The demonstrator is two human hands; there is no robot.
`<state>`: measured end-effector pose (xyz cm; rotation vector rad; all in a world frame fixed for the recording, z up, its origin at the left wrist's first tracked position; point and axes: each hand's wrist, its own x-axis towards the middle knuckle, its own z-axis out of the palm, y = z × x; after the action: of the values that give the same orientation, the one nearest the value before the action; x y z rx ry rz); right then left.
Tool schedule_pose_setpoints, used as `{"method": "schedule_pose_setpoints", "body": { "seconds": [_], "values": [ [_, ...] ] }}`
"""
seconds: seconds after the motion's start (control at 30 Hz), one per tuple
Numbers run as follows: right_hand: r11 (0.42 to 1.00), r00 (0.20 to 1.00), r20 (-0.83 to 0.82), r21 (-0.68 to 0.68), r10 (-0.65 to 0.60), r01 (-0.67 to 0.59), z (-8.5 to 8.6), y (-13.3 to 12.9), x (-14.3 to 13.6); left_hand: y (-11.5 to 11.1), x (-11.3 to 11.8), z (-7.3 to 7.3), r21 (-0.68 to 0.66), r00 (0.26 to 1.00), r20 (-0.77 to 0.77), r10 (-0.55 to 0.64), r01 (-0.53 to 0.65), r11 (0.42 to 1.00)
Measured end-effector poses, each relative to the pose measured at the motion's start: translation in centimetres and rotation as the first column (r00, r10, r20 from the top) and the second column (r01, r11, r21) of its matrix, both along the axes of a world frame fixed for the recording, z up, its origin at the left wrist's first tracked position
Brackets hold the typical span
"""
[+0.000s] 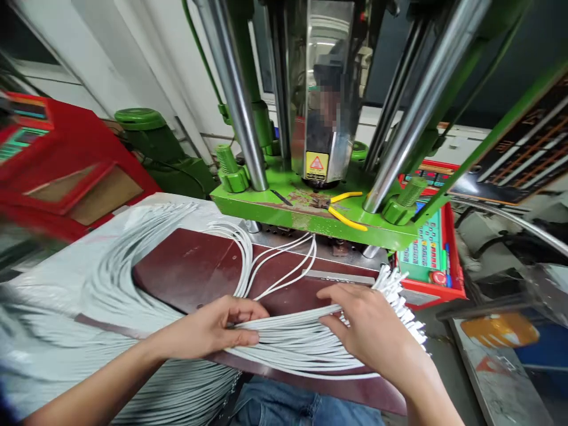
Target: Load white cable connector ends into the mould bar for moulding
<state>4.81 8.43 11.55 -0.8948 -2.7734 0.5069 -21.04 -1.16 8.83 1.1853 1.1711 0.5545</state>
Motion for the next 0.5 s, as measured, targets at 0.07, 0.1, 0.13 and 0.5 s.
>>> {"method": "schedule_pose_setpoints", "body": {
  "seconds": [0.07, 0.1, 0.13, 0.5],
  "values": [
    [0.999, 0.999, -0.025, 0.033, 0.030, -0.029, 1.5, -0.4, 0.3, 0.2, 1.2, 0.8, 0.036, 0.996, -0.040, -0.084, 0.085, 0.996],
    [0.999, 0.999, -0.019, 0.021, 0.042, -0.042, 2.2, -0.4, 0.5, 0.4, 1.6, 1.0, 0.051, 0.993, -0.057, -0.100, 0.103, 0.993],
    [0.999, 0.999, -0.011, -0.012, 0.040, -0.040, 2.7, -0.1, 0.8, 0.7, 1.8, 1.2, 0.058, 0.993, -0.070, -0.094, 0.099, 0.993],
    [0.986, 0.975, 0.150, 0.060, -0.165, 0.158, 1.4, -1.0, 3.5, -0.6, 4.8, 1.3, -0.092, 0.932, 0.153, -0.330, 0.345, 0.934]
  ]
}}
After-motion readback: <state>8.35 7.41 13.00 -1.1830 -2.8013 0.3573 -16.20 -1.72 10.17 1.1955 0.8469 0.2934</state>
